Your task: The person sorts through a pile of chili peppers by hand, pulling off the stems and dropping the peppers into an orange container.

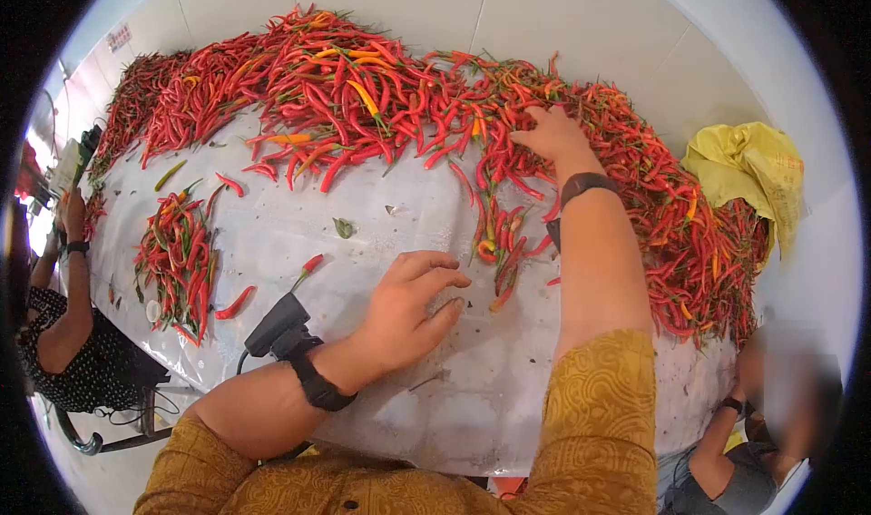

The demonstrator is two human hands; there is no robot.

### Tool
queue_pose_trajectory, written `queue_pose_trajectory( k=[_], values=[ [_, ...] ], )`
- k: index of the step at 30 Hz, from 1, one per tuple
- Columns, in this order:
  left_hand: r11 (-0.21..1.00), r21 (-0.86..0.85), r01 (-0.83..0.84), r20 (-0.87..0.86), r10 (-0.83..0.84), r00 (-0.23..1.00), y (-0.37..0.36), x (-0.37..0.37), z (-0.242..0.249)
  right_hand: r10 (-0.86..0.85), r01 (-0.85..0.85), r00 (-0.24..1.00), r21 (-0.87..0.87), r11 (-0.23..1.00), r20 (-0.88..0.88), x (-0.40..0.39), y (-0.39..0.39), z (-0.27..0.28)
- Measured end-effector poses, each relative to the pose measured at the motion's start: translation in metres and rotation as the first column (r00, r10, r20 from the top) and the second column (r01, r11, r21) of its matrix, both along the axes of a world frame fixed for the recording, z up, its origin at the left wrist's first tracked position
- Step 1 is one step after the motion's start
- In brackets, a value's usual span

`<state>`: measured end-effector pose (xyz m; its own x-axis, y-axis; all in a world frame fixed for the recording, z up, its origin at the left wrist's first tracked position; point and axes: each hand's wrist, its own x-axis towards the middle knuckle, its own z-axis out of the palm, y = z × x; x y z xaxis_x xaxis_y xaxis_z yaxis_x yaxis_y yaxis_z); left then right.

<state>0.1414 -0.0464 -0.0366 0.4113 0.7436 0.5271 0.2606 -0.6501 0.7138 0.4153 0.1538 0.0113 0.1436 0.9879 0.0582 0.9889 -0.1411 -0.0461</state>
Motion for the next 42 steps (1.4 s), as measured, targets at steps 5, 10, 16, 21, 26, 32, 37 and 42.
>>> queue_pose_trajectory(
  k=[5,10,16,21,26,32,37,42],
  values=[
    [0.999,0.009,-0.039,0.014,0.039,0.999,0.001,0.002,-0.006,0.127,-0.13,0.991,-0.198,0.972,-0.031,-0.024,-0.032,-0.002],
    [0.999,0.009,-0.04,0.037,0.04,0.999,0.003,0.0,-0.007,0.304,-0.303,0.953,-0.077,0.95,0.001,-0.053,-0.102,-0.005],
    [0.994,0.1,-0.044,0.04,0.04,0.998,0.013,-0.001,-0.013,0.472,-0.473,0.881,-0.046,0.88,-0.029,-0.081,-0.197,0.002],
    [0.982,0.189,0.002,0.028,-0.008,1.0,0.012,-0.001,-0.014,0.454,-0.45,0.89,0.078,0.89,-0.041,-0.072,-0.249,-0.011],
    [0.969,0.239,0.066,-0.219,-0.012,0.976,-0.001,0.002,-0.01,0.265,-0.266,0.964,-0.016,0.964,-0.02,-0.063,-0.292,-0.01],
    [0.978,0.133,0.158,-0.563,-0.057,0.824,-0.021,-0.017,0.008,0.436,-0.442,0.895,-0.06,0.895,-0.094,-0.079,-0.326,-0.008],
    [0.988,0.122,0.1,-0.766,0.029,0.643,-0.024,-0.04,0.044,0.292,-0.3,0.953,-0.107,0.948,-0.086,-0.04,-0.323,-0.01],
    [0.979,0.198,0.049,-0.544,0.068,0.836,-0.016,-0.044,0.024,0.136,-0.122,0.949,0.066,0.99,-0.283,-0.006,-0.303,0.011]
  ],
)
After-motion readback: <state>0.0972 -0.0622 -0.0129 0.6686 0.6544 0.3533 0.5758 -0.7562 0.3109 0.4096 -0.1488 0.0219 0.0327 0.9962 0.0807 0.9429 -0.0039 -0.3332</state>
